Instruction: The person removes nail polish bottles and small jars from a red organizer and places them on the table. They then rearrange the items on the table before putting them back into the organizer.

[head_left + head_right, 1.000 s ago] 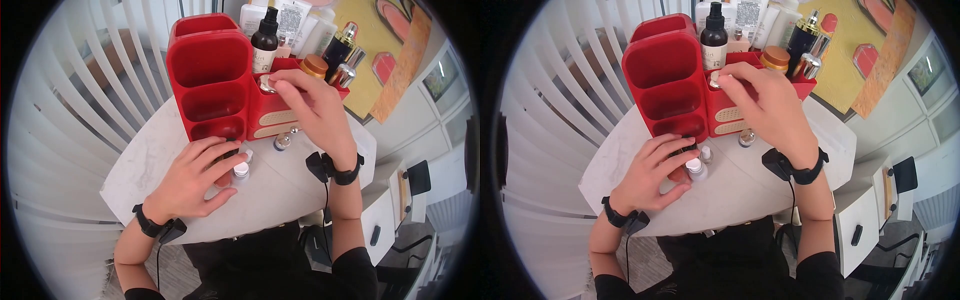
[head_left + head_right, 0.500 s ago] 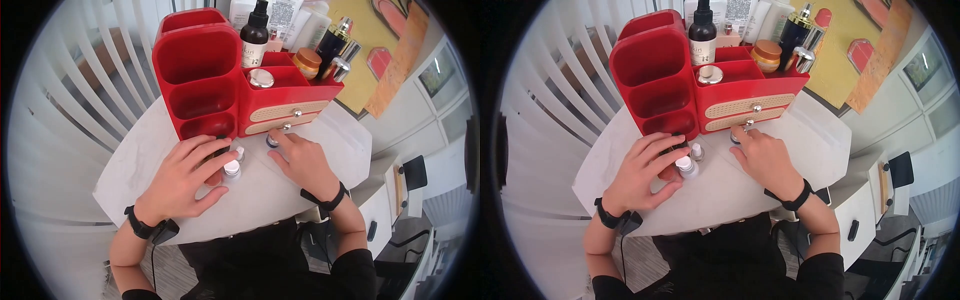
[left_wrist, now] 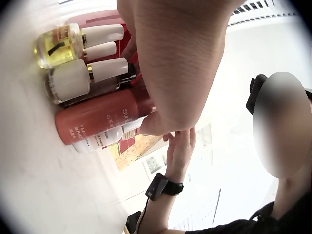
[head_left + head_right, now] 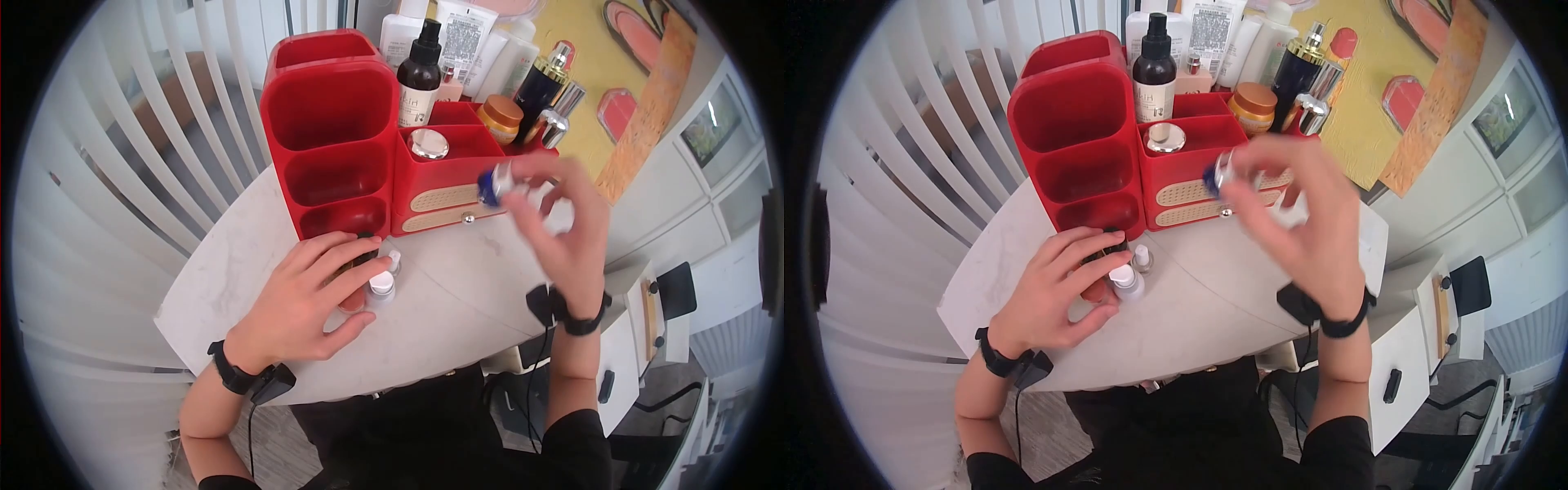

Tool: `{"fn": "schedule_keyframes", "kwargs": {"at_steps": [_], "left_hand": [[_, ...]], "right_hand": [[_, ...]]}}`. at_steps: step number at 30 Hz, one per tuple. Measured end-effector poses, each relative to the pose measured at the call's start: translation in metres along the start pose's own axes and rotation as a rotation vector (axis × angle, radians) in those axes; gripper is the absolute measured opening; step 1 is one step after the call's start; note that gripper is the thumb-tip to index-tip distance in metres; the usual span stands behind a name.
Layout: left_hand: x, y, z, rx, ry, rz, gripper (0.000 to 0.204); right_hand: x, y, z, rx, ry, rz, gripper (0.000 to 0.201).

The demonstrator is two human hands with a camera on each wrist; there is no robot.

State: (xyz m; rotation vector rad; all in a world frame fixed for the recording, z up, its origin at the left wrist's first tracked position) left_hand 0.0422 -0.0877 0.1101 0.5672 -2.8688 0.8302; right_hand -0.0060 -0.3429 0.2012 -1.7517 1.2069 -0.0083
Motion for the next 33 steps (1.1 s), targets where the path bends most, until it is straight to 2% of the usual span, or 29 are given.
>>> {"fn": "schedule_keyframes", "kwargs": {"at_steps": [1, 2, 4, 5, 6, 8, 13, 16, 19, 21, 22, 24, 26, 27, 29, 33], "left_hand": [[0.000, 0.000, -0.001, 0.002, -0.006, 0.005, 0.068], [0.000, 0.000, 0.000, 0.002, -0.005, 0.006, 0.068], [0.000, 0.000, -0.001, 0.006, -0.008, 0.010, 0.068], [0.000, 0.000, -0.001, 0.004, -0.007, 0.010, 0.068], [0.000, -0.001, -0.001, 0.002, -0.005, 0.008, 0.069], [0.000, -0.002, -0.002, 0.001, -0.008, 0.010, 0.069], [0.000, -0.002, -0.001, 0.004, 0.005, 0.013, 0.069], [0.000, -0.002, -0.001, 0.009, -0.007, 0.018, 0.070], [-0.002, -0.002, 0.000, 0.014, -0.020, 0.025, 0.070], [0.000, -0.002, 0.000, 0.013, -0.018, 0.036, 0.071], [-0.001, -0.002, 0.000, 0.012, -0.018, 0.027, 0.071], [-0.004, -0.003, -0.002, 0.027, 0.011, 0.008, 0.072], [-0.006, -0.003, -0.002, 0.024, 0.008, 0.000, 0.072], [-0.008, -0.003, -0.003, 0.030, 0.009, -0.002, 0.073], [-0.011, -0.002, -0.005, 0.054, 0.039, -0.004, 0.071], [-0.027, 0.004, -0.008, 0.117, 0.115, -0.048, 0.066]], "right_hand": [[0.001, -0.012, -0.013, 0.143, 0.000, -0.052, 0.024], [0.007, -0.024, -0.012, 0.149, 0.001, -0.058, 0.024], [0.017, -0.045, -0.002, 0.108, 0.071, -0.063, 0.022], [0.027, -0.050, 0.006, 0.048, 0.082, 0.047, 0.021], [0.027, -0.053, 0.007, 0.051, 0.082, 0.043, 0.021], [0.036, -0.056, 0.023, -0.095, 0.146, 0.120, 0.020], [0.046, -0.056, 0.031, -0.175, 0.135, 0.111, 0.023], [0.043, -0.053, 0.033, -0.230, 0.119, 0.195, 0.031], [0.038, -0.043, 0.031, -0.187, 0.034, 0.197, 0.029], [0.023, -0.036, 0.016, 0.075, 0.007, 0.084, 0.024], [0.017, -0.030, 0.017, 0.067, 0.002, 0.084, 0.024], [0.000, -0.019, 0.024, -0.015, -0.044, 0.008, 0.015], [-0.004, -0.007, 0.060, -0.279, -0.253, -0.051, 0.018], [-0.001, -0.003, 0.069, -0.272, -0.258, -0.045, 0.018], [0.004, 0.013, 0.103, -0.510, -0.226, -0.051, 0.027], [0.024, 0.032, 0.130, -0.576, -0.251, -0.011, 0.027]]}}
Point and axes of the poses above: each hand's wrist, its own y-axis away from the middle knuckle, its own z-axis out of the palm, x = y × z, the point moved 8 cm from there along -y, towards the middle knuckle, and after that the axes turned 9 degrees about -y, right-handed, at the moved point
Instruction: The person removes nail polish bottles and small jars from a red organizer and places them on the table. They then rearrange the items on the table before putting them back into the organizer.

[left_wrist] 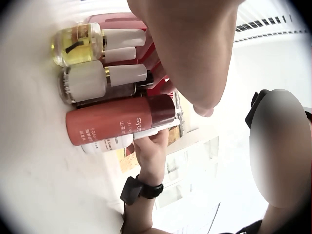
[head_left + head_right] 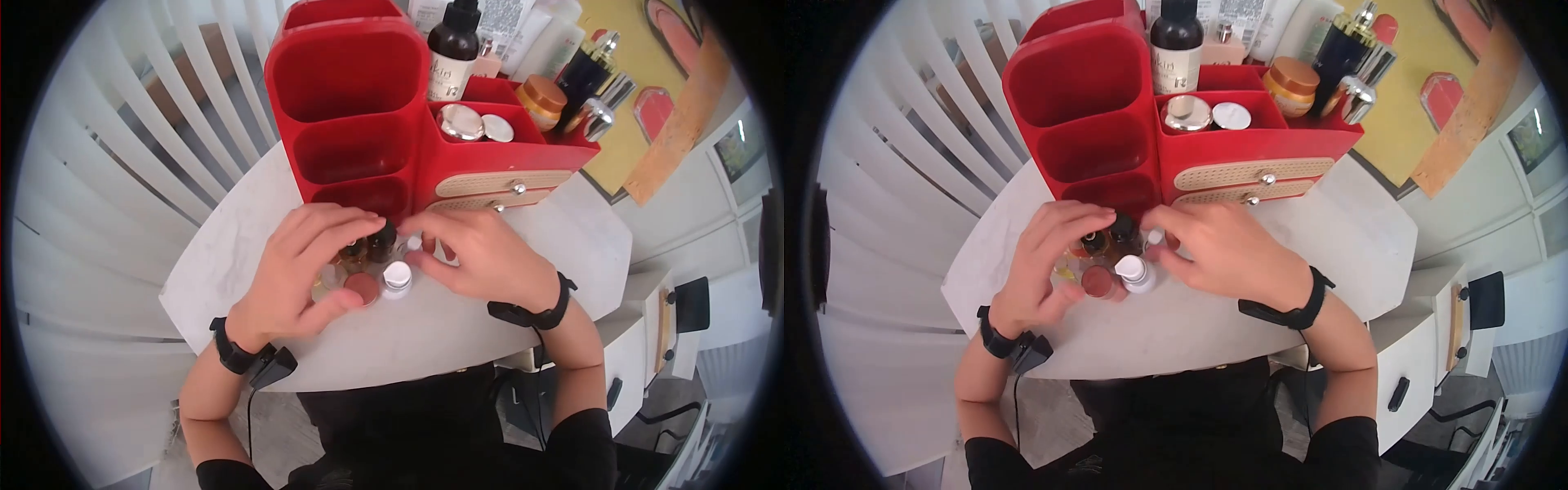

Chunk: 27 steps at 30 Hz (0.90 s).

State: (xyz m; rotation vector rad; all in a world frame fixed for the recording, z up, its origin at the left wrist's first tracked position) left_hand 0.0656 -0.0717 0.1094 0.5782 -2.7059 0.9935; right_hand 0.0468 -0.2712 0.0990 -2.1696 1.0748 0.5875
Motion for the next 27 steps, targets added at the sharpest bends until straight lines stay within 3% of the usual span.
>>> {"fn": "schedule_keyframes", "kwargs": {"at_steps": [6, 8, 14, 16, 18, 20, 22, 24, 27], "left_hand": [[-0.011, 0.006, 0.002, 0.027, 0.077, -0.136, 0.057], [-0.010, 0.008, 0.004, 0.012, 0.088, -0.149, 0.056], [-0.009, 0.008, 0.007, 0.011, 0.067, -0.098, 0.052], [-0.008, 0.008, 0.006, 0.017, 0.068, -0.109, 0.051], [-0.007, 0.006, 0.008, -0.043, 0.038, -0.125, 0.065], [-0.009, 0.007, 0.009, -0.033, 0.042, -0.125, 0.065], [-0.011, 0.006, 0.011, -0.024, 0.043, -0.120, 0.064], [-0.011, 0.007, 0.009, 0.028, 0.078, -0.086, 0.046], [-0.012, 0.007, 0.010, 0.024, 0.079, -0.083, 0.046]], "right_hand": [[0.005, 0.006, -0.005, 0.026, 0.002, 0.039, 0.018], [0.002, 0.008, -0.014, 0.142, 0.072, 0.033, 0.015], [0.008, 0.007, -0.005, 0.204, 0.234, -0.063, 0.016], [-0.001, 0.007, -0.012, 0.207, 0.242, -0.056, 0.023], [-0.009, 0.008, -0.018, 0.202, 0.252, -0.056, 0.030], [-0.021, 0.012, -0.023, 0.204, 0.132, -0.158, 0.036], [-0.031, 0.013, -0.014, 0.143, 0.080, -0.151, 0.038], [-0.033, 0.013, -0.001, 0.093, 0.023, -0.136, 0.040], [-0.027, 0.014, 0.013, 0.076, 0.086, -0.144, 0.035]]}}
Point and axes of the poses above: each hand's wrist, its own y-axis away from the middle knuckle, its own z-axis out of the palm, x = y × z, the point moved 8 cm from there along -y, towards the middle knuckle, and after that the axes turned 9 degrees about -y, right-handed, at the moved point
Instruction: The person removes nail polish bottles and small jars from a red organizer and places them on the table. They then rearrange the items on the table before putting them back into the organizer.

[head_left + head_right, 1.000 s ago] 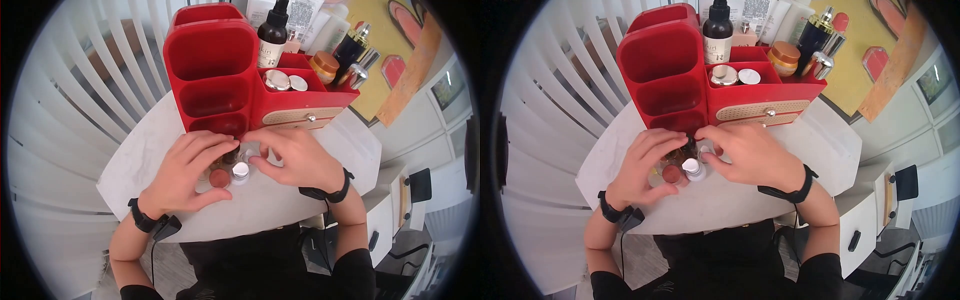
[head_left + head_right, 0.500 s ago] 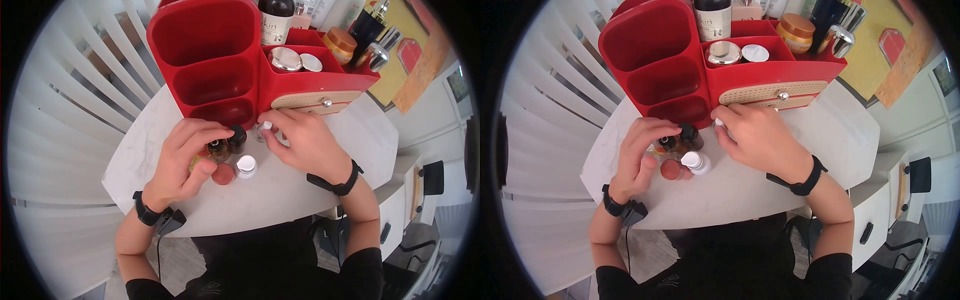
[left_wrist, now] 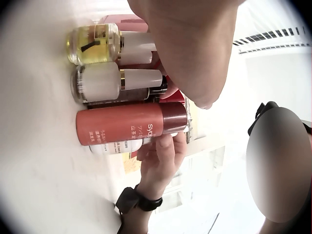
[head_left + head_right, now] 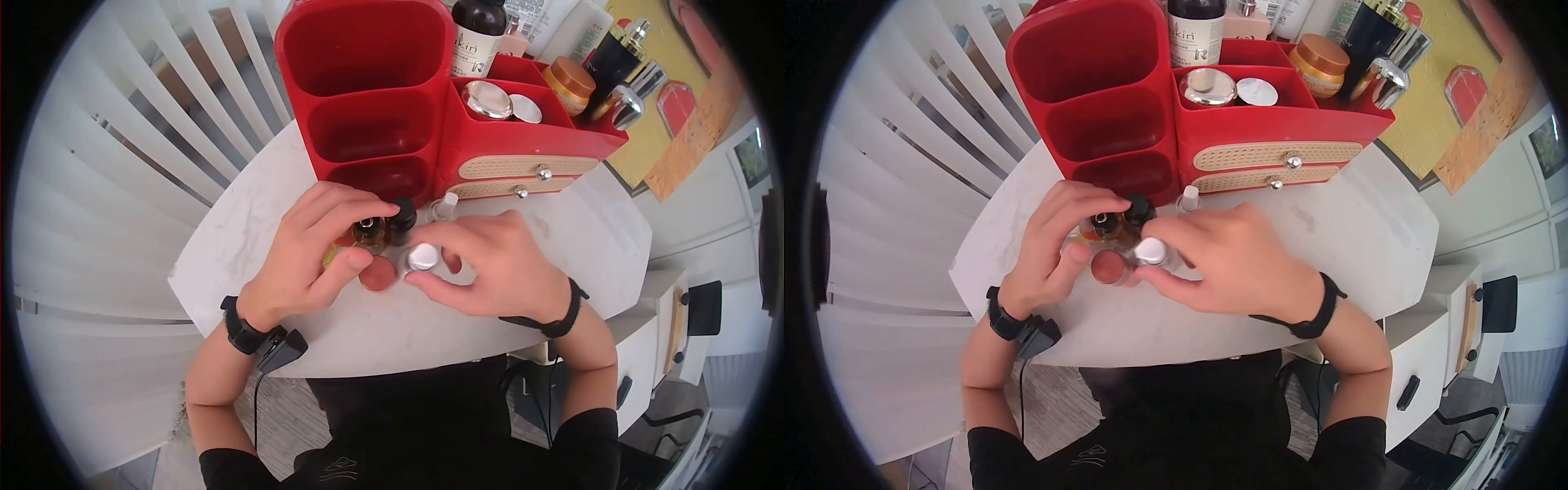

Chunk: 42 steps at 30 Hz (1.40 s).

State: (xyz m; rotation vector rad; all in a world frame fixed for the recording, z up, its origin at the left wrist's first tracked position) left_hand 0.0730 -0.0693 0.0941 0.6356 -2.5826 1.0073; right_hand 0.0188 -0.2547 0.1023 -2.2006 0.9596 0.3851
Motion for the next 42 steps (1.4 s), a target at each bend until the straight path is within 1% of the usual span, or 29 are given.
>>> {"fn": "schedule_keyframes", "kwargs": {"at_steps": [2, 3, 5, 6, 7, 9, 10, 12, 16, 18, 22, 24, 25, 27, 28, 30, 31, 32, 34, 35, 36, 37, 39, 40, 41, 42], "left_hand": [[0.000, -0.001, 0.000, 0.002, 0.004, -0.004, 0.046], [0.000, -0.001, 0.000, 0.003, 0.007, -0.008, 0.046], [0.000, 0.000, 0.001, 0.002, 0.013, -0.018, 0.046], [-0.001, 0.000, 0.001, -0.002, 0.019, -0.024, 0.046], [0.000, -0.001, 0.000, -0.003, 0.018, -0.024, 0.046], [0.000, 0.000, 0.003, -0.051, -0.014, -0.040, 0.064], [0.001, 0.001, 0.004, -0.054, -0.011, -0.041, 0.064], [-0.002, 0.001, 0.005, -0.065, 0.002, -0.064, 0.065], [-0.002, 0.003, 0.006, -0.063, -0.009, -0.060, 0.066], [-0.002, 0.002, 0.006, -0.047, -0.024, -0.030, 0.066], [-0.002, 0.003, 0.006, -0.062, -0.006, -0.044, 0.068], [-0.003, 0.002, 0.007, -0.062, 0.001, -0.041, 0.070], [-0.003, 0.002, 0.007, -0.058, 0.001, -0.040, 0.070], [-0.002, 0.002, 0.008, -0.042, -0.005, -0.009, 0.070], [-0.001, 0.002, 0.007, -0.044, -0.003, -0.007, 0.070], [-0.005, 0.003, 0.007, -0.069, 0.028, -0.089, 0.070], [-0.005, 0.003, 0.007, -0.070, 0.029, -0.087, 0.070], [-0.004, 0.003, 0.007, -0.063, 0.020, -0.054, 0.067], [-0.003, 0.001, 0.007, -0.052, 0.013, -0.024, 0.063], [-0.003, 0.001, 0.006, -0.046, 0.008, -0.022, 0.055], [-0.002, 0.001, 0.005, -0.040, 0.000, -0.018, 0.047], [-0.002, 0.001, 0.003, -0.036, -0.004, -0.021, 0.047], [-0.003, 0.001, 0.001, -0.026, -0.009, -0.064, 0.036], [-0.003, 0.000, 0.001, -0.023, -0.007, -0.068, 0.036], [-0.002, -0.001, -0.001, -0.006, -0.020, -0.059, 0.034], [-0.002, -0.002, -0.002, 0.011, -0.035, -0.050, 0.032]], "right_hand": [[0.005, -0.001, -0.016, 0.069, -0.112, 0.011, 0.028], [0.004, -0.001, -0.021, 0.064, -0.113, 0.009, 0.028], [0.015, 0.000, -0.031, 0.042, -0.149, 0.148, 0.024], [0.016, 0.000, -0.036, 0.041, -0.150, 0.147, 0.024], [0.020, 0.000, -0.041, 0.037, -0.070, 0.168, 0.024], [0.030, 0.002, -0.045, 0.040, 0.079, 0.197, 0.024], [0.032, 0.003, -0.046, 0.040, 0.078, 0.201, 0.024], [0.035, 0.005, -0.048, 0.051, 0.202, 0.201, 0.023], [0.032, 0.006, -0.051, 0.085, 0.257, 0.175, 0.024], [0.030, 0.005, -0.052, 0.093, 0.303, 0.131, 0.029], [0.014, 0.001, -0.057, 0.136, 0.302, 0.102, 0.034], [0.008, 0.003, -0.060, 0.176, 0.291, 0.095, 0.041], [0.005, 0.002, -0.055, 0.175, 0.294, 0.092, 0.041], [-0.006, -0.004, -0.034, 0.140, 0.148, 0.029, 0.049], [-0.008, -0.005, -0.026, 0.142, 0.149, 0.032, 0.049], [-0.003, -0.006, 0.002, 0.003, 0.152, 0.064, 0.059], [0.001, -0.005, 0.009, 0.012, 0.132, 0.028, 0.052], [0.007, -0.005, 0.013, 0.014, 0.134, 0.029, 0.052], [0.015, -0.004, 0.008, 0.114, 0.035, 0.052, 0.042], [0.012, -0.004, 0.006, 0.109, 0.035, 0.051, 0.042], [0.010, -0.005, 0.001, 0.116, 0.026, 0.101, 0.037], [0.009, -0.004, -0.005, 0.126, 0.015, 0.150, 0.032], [0.003, -0.002, -0.016, 0.129, -0.007, 0.172, 0.030], [0.004, 0.000, -0.020, 0.132, -0.029, 0.198, 0.029], [0.004, 0.000, -0.022, 0.126, -0.029, 0.197, 0.029], [0.000, 0.000, -0.025, 0.143, 0.009, 0.156, 0.028]]}}
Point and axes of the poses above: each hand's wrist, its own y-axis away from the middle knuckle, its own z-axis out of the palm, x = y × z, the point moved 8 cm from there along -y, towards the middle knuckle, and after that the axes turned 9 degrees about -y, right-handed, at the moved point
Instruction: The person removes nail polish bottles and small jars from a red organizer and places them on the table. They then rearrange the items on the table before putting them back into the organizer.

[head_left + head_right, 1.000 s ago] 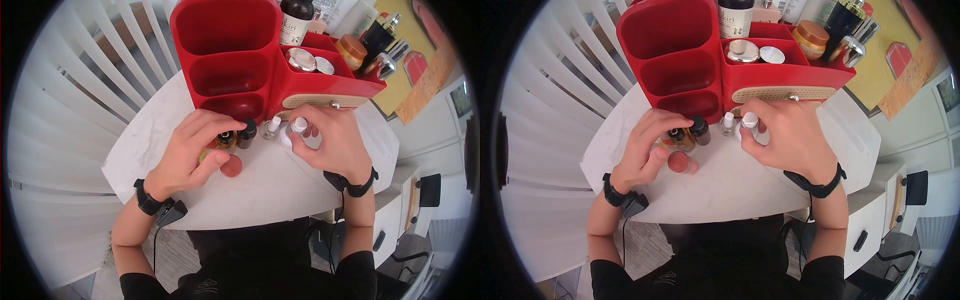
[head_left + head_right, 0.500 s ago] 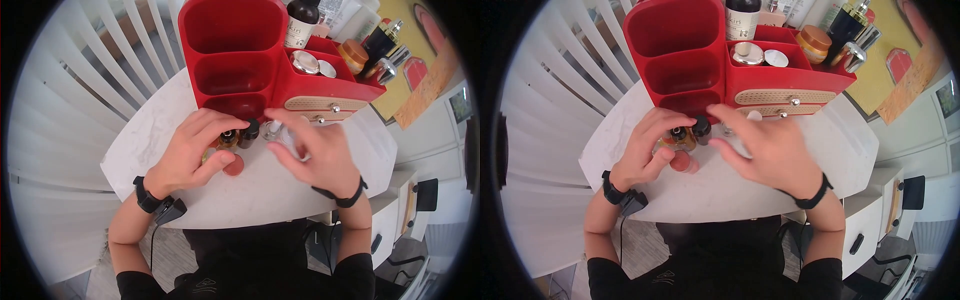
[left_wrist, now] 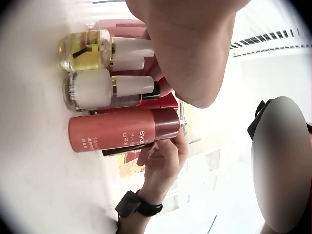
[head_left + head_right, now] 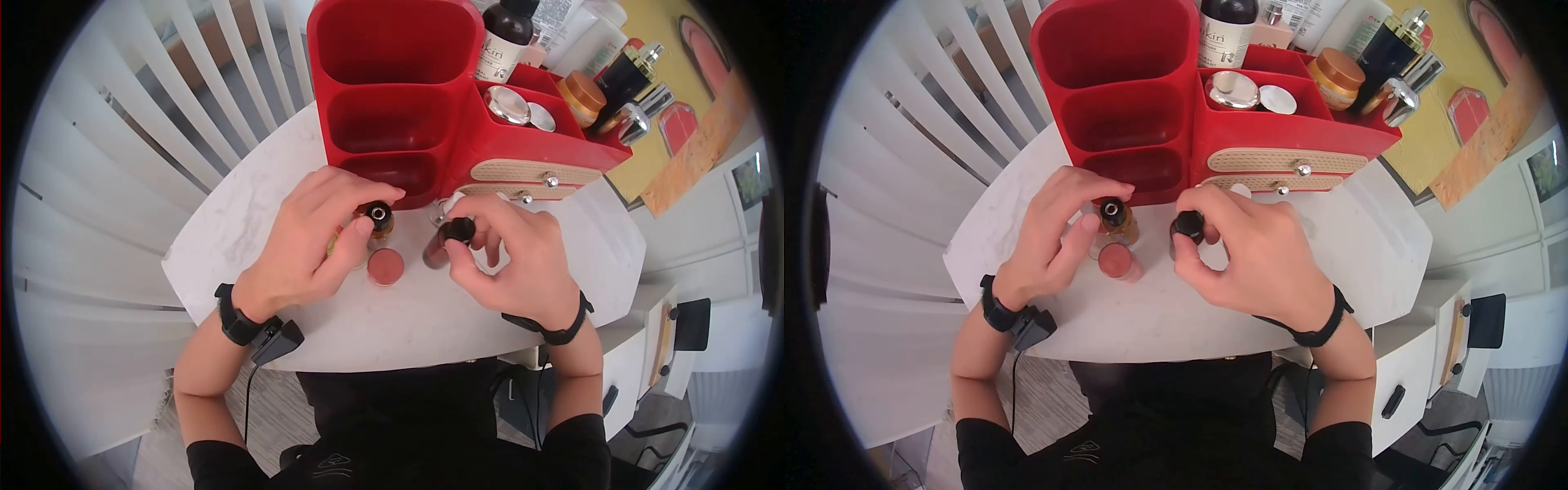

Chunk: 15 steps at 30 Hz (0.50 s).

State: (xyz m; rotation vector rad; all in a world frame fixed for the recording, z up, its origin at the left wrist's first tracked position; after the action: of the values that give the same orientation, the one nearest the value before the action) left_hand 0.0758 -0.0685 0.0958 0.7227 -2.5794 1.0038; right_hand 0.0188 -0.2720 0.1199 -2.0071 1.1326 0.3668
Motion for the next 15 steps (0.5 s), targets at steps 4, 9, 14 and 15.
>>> {"fn": "schedule_keyframes", "kwargs": {"at_steps": [4, 9, 14, 15], "left_hand": [[-0.001, -0.001, 0.000, 0.014, -0.008, -0.016, 0.031], [0.001, -0.002, 0.001, 0.030, -0.034, 0.007, 0.031], [-0.002, -0.001, 0.004, 0.018, -0.020, -0.023, 0.036], [-0.003, -0.001, 0.004, 0.015, -0.013, -0.037, 0.039]], "right_hand": [[-0.001, 0.001, 0.000, -0.032, 0.164, -0.061, 0.029], [-0.009, 0.005, -0.005, -0.039, 0.236, -0.072, 0.036], [-0.028, 0.011, 0.023, -0.111, 0.038, -0.151, 0.049], [-0.030, 0.012, 0.033, -0.133, 0.038, -0.199, 0.051]]}}
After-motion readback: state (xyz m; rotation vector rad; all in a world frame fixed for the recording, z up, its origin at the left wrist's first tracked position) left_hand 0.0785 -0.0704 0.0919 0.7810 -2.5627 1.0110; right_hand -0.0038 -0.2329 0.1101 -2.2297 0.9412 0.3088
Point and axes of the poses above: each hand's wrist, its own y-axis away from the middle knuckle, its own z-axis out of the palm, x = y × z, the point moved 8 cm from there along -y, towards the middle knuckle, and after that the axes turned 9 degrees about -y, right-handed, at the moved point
